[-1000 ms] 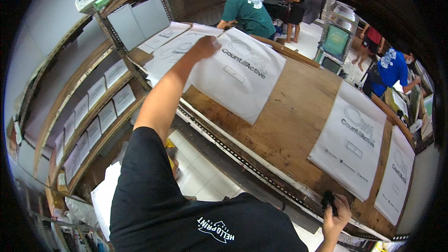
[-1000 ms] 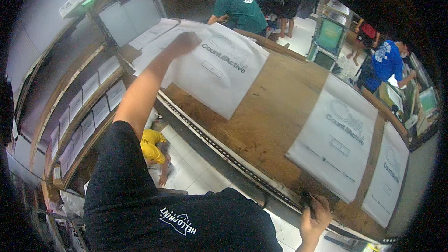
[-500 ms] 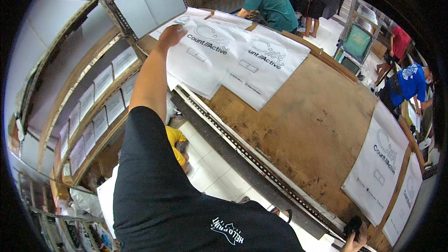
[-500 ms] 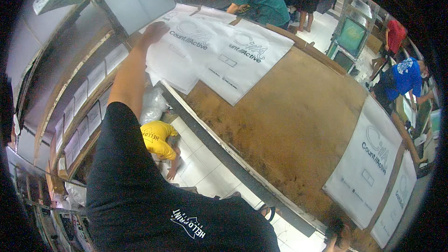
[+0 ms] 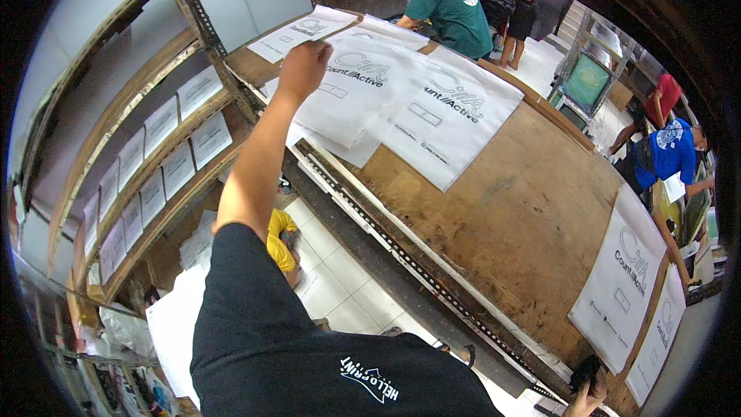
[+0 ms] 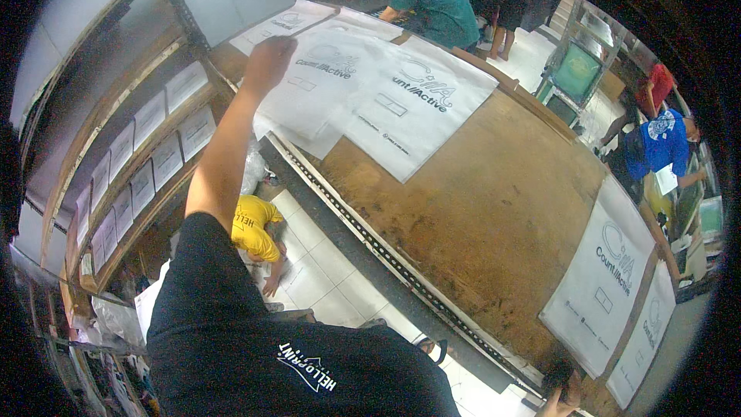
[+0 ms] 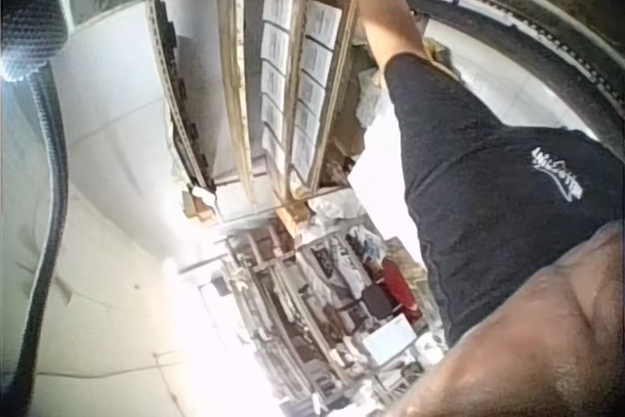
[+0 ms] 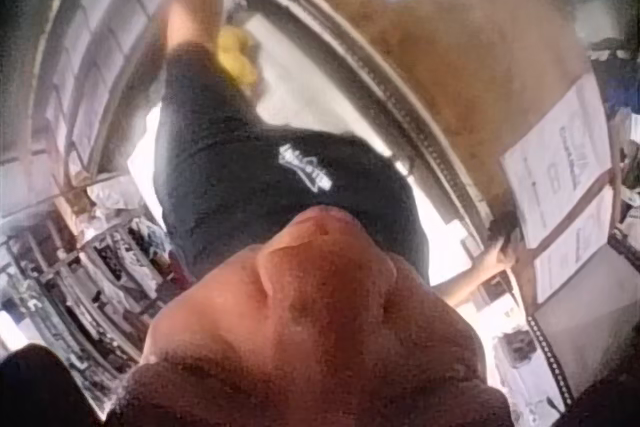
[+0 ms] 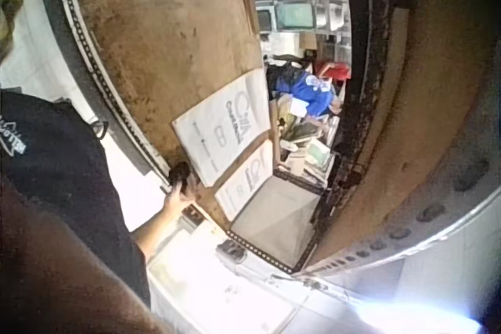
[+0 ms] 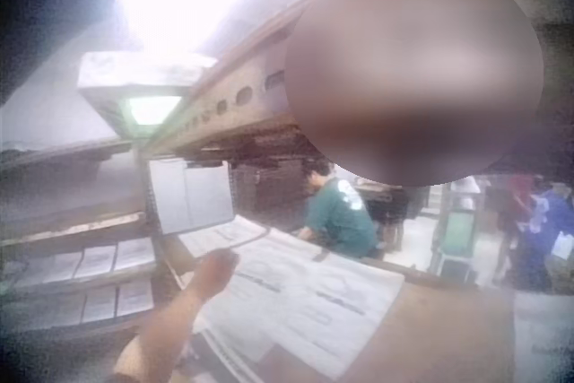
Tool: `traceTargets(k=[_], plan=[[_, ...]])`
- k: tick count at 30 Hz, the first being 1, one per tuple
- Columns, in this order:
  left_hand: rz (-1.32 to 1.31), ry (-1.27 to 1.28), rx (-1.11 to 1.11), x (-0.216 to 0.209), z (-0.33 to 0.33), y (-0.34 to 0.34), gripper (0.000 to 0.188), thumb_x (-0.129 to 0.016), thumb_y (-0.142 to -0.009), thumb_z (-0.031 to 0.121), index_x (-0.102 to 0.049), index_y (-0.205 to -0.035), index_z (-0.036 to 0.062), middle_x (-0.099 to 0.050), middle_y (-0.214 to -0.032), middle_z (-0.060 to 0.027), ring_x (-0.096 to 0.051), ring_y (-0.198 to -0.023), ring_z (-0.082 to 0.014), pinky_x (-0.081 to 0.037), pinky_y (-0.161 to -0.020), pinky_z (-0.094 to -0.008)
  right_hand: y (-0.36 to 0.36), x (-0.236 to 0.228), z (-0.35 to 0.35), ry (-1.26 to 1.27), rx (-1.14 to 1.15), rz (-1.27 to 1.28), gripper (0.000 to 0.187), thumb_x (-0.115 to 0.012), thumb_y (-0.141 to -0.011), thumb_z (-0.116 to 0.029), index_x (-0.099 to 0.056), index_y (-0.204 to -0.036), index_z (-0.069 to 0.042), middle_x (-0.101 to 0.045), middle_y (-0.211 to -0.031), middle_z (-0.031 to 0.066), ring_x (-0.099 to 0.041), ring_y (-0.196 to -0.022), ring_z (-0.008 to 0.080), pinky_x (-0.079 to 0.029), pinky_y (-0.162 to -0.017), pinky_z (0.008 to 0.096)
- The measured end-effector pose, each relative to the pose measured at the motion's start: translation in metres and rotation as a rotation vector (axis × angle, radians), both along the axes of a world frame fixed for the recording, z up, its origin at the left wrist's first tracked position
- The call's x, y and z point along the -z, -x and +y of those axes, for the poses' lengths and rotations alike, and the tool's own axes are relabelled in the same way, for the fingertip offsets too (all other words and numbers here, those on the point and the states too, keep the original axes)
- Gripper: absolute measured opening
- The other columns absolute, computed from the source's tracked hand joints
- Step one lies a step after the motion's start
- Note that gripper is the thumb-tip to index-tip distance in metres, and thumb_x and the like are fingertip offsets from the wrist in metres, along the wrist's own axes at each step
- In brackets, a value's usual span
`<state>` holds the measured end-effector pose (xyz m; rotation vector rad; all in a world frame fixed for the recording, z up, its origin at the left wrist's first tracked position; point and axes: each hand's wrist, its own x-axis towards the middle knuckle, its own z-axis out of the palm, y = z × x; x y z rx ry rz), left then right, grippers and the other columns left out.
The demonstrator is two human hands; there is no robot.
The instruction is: The person cleans screen-printing stencils by rubbing them with a cloth and a cleaning agent, then removes a finished garment from a bag and checks it.
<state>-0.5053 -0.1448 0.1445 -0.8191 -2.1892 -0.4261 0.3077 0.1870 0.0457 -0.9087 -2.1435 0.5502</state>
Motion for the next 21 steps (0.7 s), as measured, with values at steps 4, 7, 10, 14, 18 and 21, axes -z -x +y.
traceTargets(k=[4,7,10,14,18,21], plan=[[-0.092,-0.297,-0.085,0.012,-0.064,-0.089,0.029,-0.063,-0.096,0.027,-0.073,-0.099,-0.0001,-0.071,-0.092,-0.0208,-0.069,-0.089,-0.0386,-0.053,-0.079,-0.0456,-0.019,0.017,0.007,0.233,0.051,0.072,0.038,-0.067,-0.094,-0.019,-0.067,-0.118,0.011,-0.074,-0.097,0.0155,-0.067,-0.084,0.0238,-0.055,-0.074,0.0377],[-0.156,-0.361,0.036,0.052,-0.09,-0.137,0.028,-0.066,-0.095,0.026,-0.072,-0.103,-0.0007,-0.072,-0.099,-0.0207,-0.068,-0.094,-0.0369,-0.052,-0.086,-0.0422,-0.015,0.01,0.009,0.283,0.035,0.043,0.037,-0.068,-0.093,-0.018,-0.068,-0.116,0.011,-0.074,-0.098,0.0173,-0.067,-0.085,0.0244,-0.055,-0.077,0.0395],[-0.216,-0.255,0.15,0.074,-0.077,-0.191,0.033,-0.069,-0.094,0.029,-0.071,-0.11,0.0,-0.07,-0.112,-0.0189,-0.065,-0.11,-0.0352,-0.049,-0.098,-0.0415,-0.003,-0.005,0.0,0.314,0.089,0.003,0.035,-0.069,-0.092,-0.017,-0.069,-0.115,0.01,-0.074,-0.1,0.0189,-0.068,-0.088,0.0264,-0.054,-0.08,0.0413],[-0.176,-0.041,0.225,0.076,-0.046,-0.22,0.061,-0.068,-0.09,0.047,-0.061,-0.13,0.001,-0.06,-0.131,-0.02,-0.051,-0.13,-0.0371,-0.036,-0.114,-0.0494,-0.003,-0.005,0.001,0.326,0.195,0.02,0.043,-0.074,-0.09,-0.02,-0.067,-0.117,0.012,-0.071,-0.111,0.0241,-0.067,-0.101,0.0319,-0.053,-0.091,0.0446],[-0.144,0.091,0.159,0.083,-0.03,-0.218,0.084,-0.058,-0.088,0.066,-0.055,-0.135,-0.0039,-0.054,-0.136,-0.0243,-0.044,-0.136,-0.0387,-0.019,-0.121,-0.0569,0.011,-0.025,-0.004,0.421,0.208,-0.065,0.06,-0.08,-0.086,-0.029,-0.062,-0.124,0.014,-0.065,-0.124,0.0292,-0.063,-0.114,0.0364,-0.05,-0.101,0.0469],[-0.134,0.123,0.129,0.099,-0.028,-0.212,0.09,-0.053,-0.089,0.072,-0.055,-0.135,-0.0051,-0.054,-0.135,-0.0252,-0.045,-0.136,-0.0378,-0.012,-0.122,-0.0591,0.013,-0.022,-0.01,0.312,0.3,-0.122,0.055,-0.078,-0.088,-0.031,-0.066,-0.118,0.013,-0.07,-0.114,0.0256,-0.068,-0.103,0.0323,-0.053,-0.093,0.0432]])
